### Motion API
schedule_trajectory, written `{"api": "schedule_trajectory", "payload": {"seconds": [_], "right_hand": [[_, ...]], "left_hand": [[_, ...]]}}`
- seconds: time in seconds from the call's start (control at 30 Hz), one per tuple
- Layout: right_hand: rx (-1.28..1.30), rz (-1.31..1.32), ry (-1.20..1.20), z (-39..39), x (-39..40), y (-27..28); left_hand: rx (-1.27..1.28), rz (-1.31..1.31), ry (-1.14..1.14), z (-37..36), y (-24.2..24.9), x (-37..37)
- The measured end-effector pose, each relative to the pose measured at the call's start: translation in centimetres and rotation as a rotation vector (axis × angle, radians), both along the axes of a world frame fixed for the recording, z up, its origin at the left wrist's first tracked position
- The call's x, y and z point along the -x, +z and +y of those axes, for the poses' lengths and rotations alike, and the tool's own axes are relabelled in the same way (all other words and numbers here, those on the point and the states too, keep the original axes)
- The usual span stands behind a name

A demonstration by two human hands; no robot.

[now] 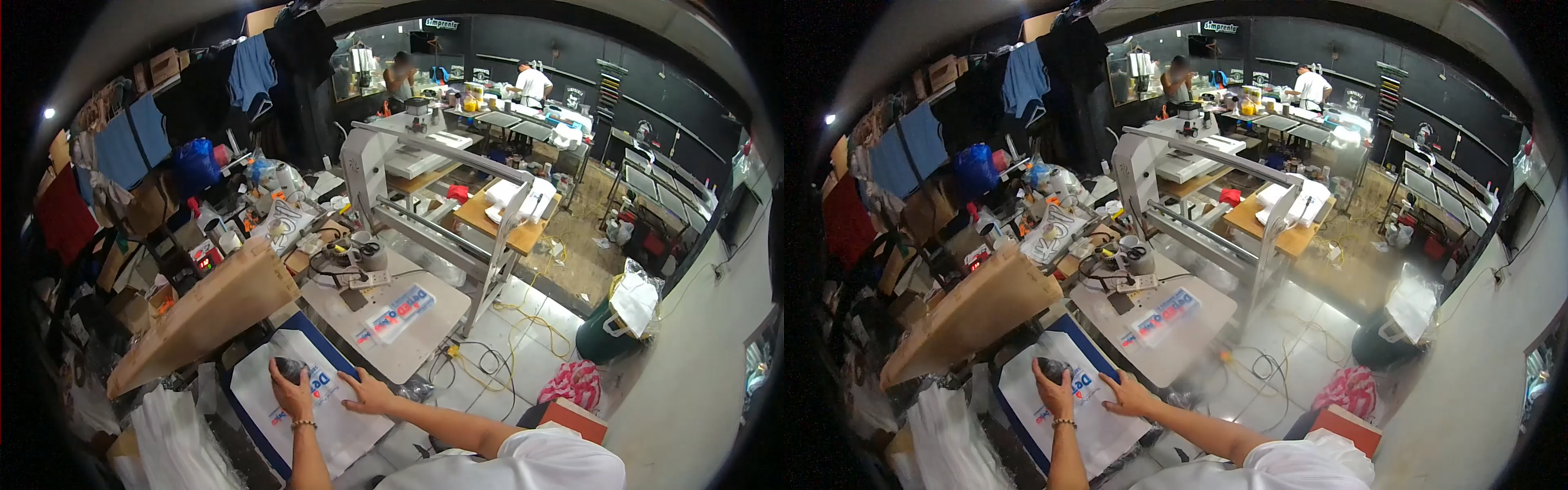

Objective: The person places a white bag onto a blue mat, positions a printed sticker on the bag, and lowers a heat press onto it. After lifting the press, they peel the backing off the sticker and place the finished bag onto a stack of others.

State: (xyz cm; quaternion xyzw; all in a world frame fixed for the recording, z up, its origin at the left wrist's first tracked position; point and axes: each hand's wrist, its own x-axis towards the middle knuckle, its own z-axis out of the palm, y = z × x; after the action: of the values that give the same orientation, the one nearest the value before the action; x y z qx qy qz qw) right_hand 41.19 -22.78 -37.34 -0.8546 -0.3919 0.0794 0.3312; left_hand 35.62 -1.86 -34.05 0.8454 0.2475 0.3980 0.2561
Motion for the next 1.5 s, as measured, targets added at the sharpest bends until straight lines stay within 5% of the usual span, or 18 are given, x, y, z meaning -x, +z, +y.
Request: {"api": "schedule_trajectory", "payload": {"seconds": [0.13, 0.23, 0.3, 0.37, 0.43, 0.5, 0.57, 0.77, 0.87, 0.93, 1.03, 1.17, 1.27, 1.4, 1.5], "right_hand": [[0.018, 0.005, -0.012, 0.2, -0.2, 0.7], [0.03, 0.014, -0.003, -0.2, 0.0, 1.1], [0.043, 0.009, 0.004, 0.1, -0.2, -0.1], [0.039, 0.025, 0.016, -0.1, -0.2, 1.0], [0.093, 0.015, 0.035, 0.2, -0.8, -0.3], [0.105, -0.021, 0.022, 0.5, -1.3, -1.7], [0.041, -0.041, -0.021, 0.2, -0.7, -0.8], [-0.032, -0.086, 0.028, 0.5, -0.8, 0.1], [0.066, 0.14, 0.013, 0.2, -0.3, 2.5], [0.07, 0.132, -0.007, 0.2, -0.2, 2.8], [0.056, 0.105, -0.014, 0.1, -0.4, 2.9], [0.045, 0.1, -0.029, 0.2, -0.2, 2.3], [0.058, 0.087, -0.029, 0.0, -0.3, 2.3], [0.111, 0.112, -0.054, 0.2, -0.3, 2.2], [0.096, 0.097, -0.026, 0.2, -0.7, 1.5]], "left_hand": [[-0.196, 0.124, -0.214, -3.0, -0.4, 2.9], [-0.141, 0.002, -0.013, 2.8, -4.2, 7.1], [-0.033, 0.015, 0.211, 5.3, -0.9, 11.5], [-0.124, 0.018, 0.247, 5.2, 0.2, 14.0], [0.122, 0.24, 0.109, 1.4, 3.2, 14.1], [-0.286, 0.046, -0.059, -1.3, 1.9, 14.9], [-0.33, 0.084, 0.023, 0.6, -0.5, 16.4], [0.029, 0.098, 0.324, 14.2, 2.8, 21.6], [0.362, 0.376, 0.42, 18.8, -0.1, 23.7], [0.131, 0.638, 0.47, 20.2, -2.1, 23.6], [0.13, 0.817, 0.428, 19.3, -2.0, 23.2], [-0.208, 0.969, 0.462, 19.5, -6.3, 24.7], [-0.291, 0.88, 0.493, 17.7, -4.6, 24.7], [-0.35, 0.84, 0.407, 17.9, -6.0, 25.4], [-0.08, 0.954, 0.444, 18.5, -5.4, 24.1]]}}
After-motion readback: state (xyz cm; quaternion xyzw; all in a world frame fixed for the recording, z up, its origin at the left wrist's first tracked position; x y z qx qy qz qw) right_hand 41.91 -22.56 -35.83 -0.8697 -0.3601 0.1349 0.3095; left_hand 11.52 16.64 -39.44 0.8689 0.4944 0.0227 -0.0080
